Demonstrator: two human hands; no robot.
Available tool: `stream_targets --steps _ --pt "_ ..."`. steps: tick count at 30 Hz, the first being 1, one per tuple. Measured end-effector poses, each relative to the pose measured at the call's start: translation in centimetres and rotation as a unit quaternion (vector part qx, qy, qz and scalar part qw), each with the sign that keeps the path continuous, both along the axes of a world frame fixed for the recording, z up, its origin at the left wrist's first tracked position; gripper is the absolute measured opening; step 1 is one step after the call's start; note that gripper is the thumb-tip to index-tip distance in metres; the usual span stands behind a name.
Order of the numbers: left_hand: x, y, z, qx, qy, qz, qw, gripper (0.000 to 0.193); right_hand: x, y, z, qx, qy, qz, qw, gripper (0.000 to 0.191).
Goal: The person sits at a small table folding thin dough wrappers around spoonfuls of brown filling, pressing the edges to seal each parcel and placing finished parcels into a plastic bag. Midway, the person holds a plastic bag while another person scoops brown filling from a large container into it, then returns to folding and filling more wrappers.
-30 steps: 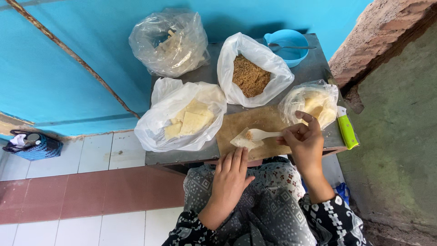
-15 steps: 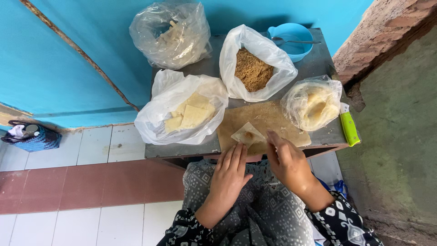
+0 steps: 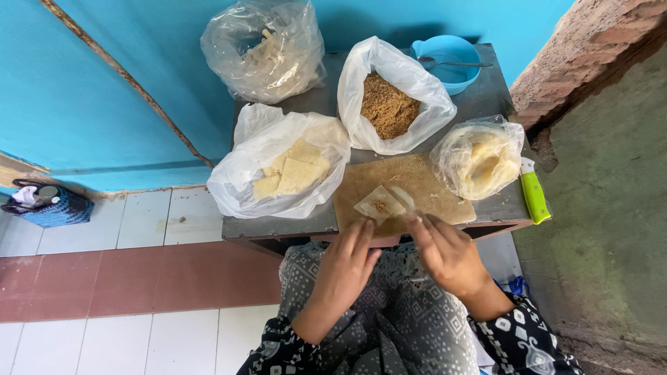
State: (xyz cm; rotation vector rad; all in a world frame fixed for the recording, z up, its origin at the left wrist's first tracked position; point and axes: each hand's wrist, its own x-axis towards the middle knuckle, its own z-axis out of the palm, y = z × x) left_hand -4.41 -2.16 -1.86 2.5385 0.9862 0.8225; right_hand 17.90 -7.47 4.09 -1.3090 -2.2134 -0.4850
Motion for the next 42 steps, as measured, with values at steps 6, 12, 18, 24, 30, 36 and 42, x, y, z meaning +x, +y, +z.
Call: stream_targets --steps 6,12,18,24,30,36,42 --pt "0.8 4.9 0.6 0.025 -0.025 0.129 0.991 0.022 1.6 1.9 -1.7 -0.015 -0.08 -0.128 0.988 0.074" --pt "2.4 7.4 0.9 -0.08 -0.004 0.13 0.988 0.019 0.7 2.8 -2.6 -0.036 -0.031 -0.183 0.982 0.074" --pt "3.6 8.4 0.5 -0.066 0.067 0.117 0.989 0.013 -1.6 4.7 -3.5 -0.119 0.155 -0.194 0.961 0.06" --pt "4.1 8.1 1.6 -0.111 0.119 0.122 0.979 0.016 -3.5 5.3 -4.3 -0.157 0.226 -0.227 0.934 0.07" --pt "4.2 6.9 2.7 -0.064 0.032 0.076 0.995 0.025 -4.5 6.7 -4.0 -0.197 0.288 -0.264 0.899 0.075" --pt "4.0 6.6 2.7 -0.061 -0.021 0.038 0.997 0.029 -4.3 6.6 -3.3 -0.278 0.418 -0.231 0.833 0.08" --pt "3.0 7.2 2.2 -0.1 -0.068 0.024 0.992 0.031 -4.0 6.8 -4.1 -0.23 0.532 -0.121 0.806 0.077"
